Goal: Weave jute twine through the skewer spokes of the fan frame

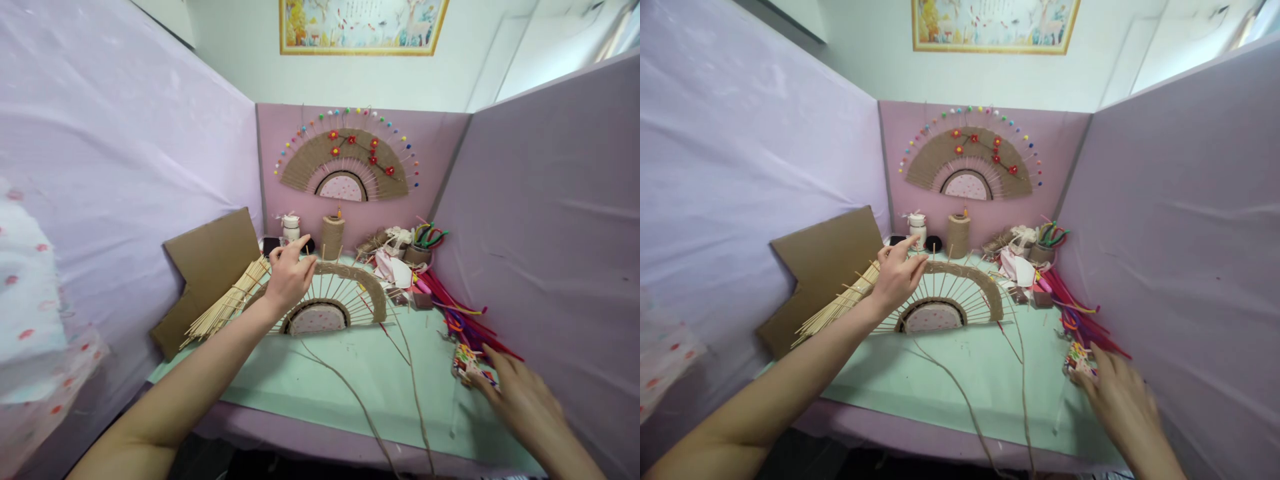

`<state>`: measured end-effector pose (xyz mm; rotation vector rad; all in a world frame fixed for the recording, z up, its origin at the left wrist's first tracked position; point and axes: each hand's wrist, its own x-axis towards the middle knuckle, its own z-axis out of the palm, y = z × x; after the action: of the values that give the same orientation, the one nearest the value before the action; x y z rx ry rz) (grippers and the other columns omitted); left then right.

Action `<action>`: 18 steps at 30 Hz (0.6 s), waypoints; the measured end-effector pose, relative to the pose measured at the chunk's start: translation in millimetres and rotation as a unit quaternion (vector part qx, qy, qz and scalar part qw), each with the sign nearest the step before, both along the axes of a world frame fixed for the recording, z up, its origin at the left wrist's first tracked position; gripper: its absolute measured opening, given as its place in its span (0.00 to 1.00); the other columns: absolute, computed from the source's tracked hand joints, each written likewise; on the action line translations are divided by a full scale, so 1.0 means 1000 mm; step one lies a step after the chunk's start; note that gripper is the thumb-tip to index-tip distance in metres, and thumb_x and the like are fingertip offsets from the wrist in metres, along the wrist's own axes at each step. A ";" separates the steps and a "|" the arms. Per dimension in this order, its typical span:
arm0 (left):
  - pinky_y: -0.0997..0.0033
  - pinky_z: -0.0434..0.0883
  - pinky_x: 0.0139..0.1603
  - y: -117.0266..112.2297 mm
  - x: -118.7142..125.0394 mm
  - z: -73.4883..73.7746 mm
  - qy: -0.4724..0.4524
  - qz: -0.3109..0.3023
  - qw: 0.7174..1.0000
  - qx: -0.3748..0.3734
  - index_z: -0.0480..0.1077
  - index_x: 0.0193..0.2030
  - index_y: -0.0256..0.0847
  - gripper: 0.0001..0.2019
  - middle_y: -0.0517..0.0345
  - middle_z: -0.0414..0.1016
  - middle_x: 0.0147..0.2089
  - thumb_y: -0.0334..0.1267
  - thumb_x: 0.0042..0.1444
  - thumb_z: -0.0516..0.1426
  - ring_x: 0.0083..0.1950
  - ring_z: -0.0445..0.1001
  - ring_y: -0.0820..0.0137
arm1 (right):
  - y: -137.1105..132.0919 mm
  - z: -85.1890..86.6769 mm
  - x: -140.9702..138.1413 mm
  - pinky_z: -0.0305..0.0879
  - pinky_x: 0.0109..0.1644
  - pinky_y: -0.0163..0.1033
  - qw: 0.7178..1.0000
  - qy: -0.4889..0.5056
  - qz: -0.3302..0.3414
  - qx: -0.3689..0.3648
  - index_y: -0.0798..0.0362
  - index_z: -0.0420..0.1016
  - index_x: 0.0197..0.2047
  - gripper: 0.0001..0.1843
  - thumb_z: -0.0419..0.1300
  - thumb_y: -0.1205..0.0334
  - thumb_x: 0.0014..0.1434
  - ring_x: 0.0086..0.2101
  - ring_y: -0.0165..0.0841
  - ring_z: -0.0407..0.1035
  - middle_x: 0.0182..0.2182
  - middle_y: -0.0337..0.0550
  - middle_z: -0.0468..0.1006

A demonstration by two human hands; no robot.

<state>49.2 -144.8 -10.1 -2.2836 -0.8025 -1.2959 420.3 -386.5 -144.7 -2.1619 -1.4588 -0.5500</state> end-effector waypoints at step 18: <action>0.55 0.63 0.64 0.005 -0.029 0.006 -0.056 -0.124 0.991 -0.021 0.60 0.59 0.39 0.23 0.43 0.63 0.61 0.23 0.58 0.45 0.65 0.62 0.63 | 0.192 0.156 -0.194 0.55 0.63 0.55 0.900 0.095 0.397 0.154 0.51 0.68 0.58 0.24 0.51 0.67 0.59 0.57 0.43 0.63 0.56 0.52 0.72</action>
<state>20.6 -140.0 -3.7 -2.4206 -0.6005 -1.5412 226.6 -194.0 11.2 -1.1823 -1.8151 -0.2310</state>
